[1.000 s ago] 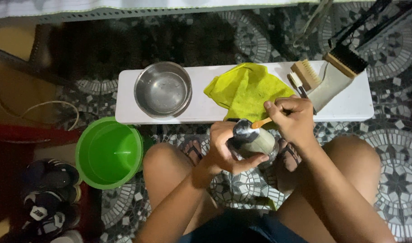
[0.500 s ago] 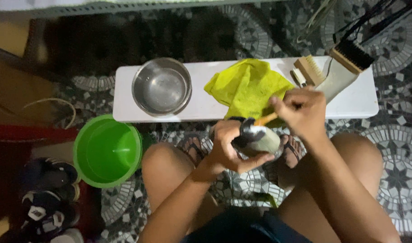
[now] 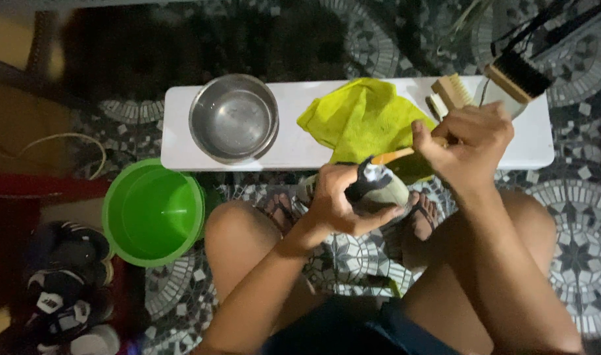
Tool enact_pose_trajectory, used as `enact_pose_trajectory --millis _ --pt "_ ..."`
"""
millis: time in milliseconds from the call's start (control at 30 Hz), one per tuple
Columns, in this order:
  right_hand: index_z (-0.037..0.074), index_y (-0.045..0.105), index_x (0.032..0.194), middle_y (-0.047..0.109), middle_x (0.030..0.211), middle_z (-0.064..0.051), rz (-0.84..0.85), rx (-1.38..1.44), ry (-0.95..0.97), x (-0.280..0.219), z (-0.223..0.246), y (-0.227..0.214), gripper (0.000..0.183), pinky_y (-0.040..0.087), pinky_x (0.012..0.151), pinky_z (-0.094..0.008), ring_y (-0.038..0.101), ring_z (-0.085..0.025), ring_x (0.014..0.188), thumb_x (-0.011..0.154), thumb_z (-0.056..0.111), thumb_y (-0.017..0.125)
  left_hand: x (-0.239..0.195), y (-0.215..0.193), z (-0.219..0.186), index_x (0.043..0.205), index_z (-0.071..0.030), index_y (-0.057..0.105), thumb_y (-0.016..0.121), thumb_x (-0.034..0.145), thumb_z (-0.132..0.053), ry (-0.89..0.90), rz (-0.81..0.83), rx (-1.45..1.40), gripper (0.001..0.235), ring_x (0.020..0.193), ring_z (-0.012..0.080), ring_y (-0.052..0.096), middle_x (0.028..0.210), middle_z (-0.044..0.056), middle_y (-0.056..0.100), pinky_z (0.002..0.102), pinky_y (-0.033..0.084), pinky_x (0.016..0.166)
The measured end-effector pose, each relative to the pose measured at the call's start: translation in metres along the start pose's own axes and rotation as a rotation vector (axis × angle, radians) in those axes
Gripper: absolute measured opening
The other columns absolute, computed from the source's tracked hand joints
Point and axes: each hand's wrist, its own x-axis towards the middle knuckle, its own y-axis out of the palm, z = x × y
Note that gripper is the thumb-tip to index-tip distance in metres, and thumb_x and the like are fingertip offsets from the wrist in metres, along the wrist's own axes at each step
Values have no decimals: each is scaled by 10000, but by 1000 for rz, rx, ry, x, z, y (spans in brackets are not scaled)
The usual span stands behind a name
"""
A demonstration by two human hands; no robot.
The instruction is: The person cleans a gray and black sneaker using a toothbrush and a yellow cloth. They scrub the shoe's upper and sole, then wipe it with the cloth. A metal bowl and green bucket are nearby.
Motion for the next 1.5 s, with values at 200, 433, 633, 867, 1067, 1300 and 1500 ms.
enact_pose_trajectory --millis 200,433,633,867,1067,1300,1500 --pt "100 560 643 519 592 -25 -1 -113 -22 -4 -5 -1 634 321 718 -431 502 -208 560 1187 308 812 -8 2 3 787 -96 641 867 781 -455 -12 26 71 425 600 257 674 707 74 708 368 508 625" --pt "123 390 641 357 588 -16 81 -46 33 -1 16 -4 662 261 790 -449 341 -203 543 1160 300 762 -9 0 3 949 -55 731 872 803 -469 24 54 61 461 611 261 688 727 65 690 370 527 609" --pt "110 422 608 401 575 -18 75 -19 -103 4 20 -3 654 269 774 -433 391 -213 532 1137 244 784 5 -5 -5 679 -136 441 857 818 -446 2 61 28 537 556 245 519 625 26 517 390 411 582" --pt "141 452 642 398 583 -19 18 -367 -190 -6 -7 -12 713 299 813 -510 361 -264 537 1198 489 731 2 5 8 761 -135 685 846 712 -638 -278 142 225 530 662 322 742 681 70 717 443 520 618" --pt "157 521 618 449 565 4 4 -403 -242 -16 -19 -4 709 325 821 -510 346 -258 533 1176 529 751 4 5 16 869 -102 759 861 738 -608 -261 242 226 533 724 284 766 772 87 775 413 547 659" --pt "149 458 583 375 545 24 -9 -259 -274 -6 4 -2 707 258 736 -463 365 -214 503 1171 386 769 3 6 17 730 -132 594 874 753 -609 -174 191 212 553 596 247 693 643 41 676 419 508 603" --pt "126 407 583 370 551 -34 -34 -191 -230 -12 3 -1 705 277 784 -504 302 -257 519 1168 402 688 1 -1 5 741 -135 621 891 727 -574 -187 128 142 515 589 195 570 686 18 663 376 467 598"
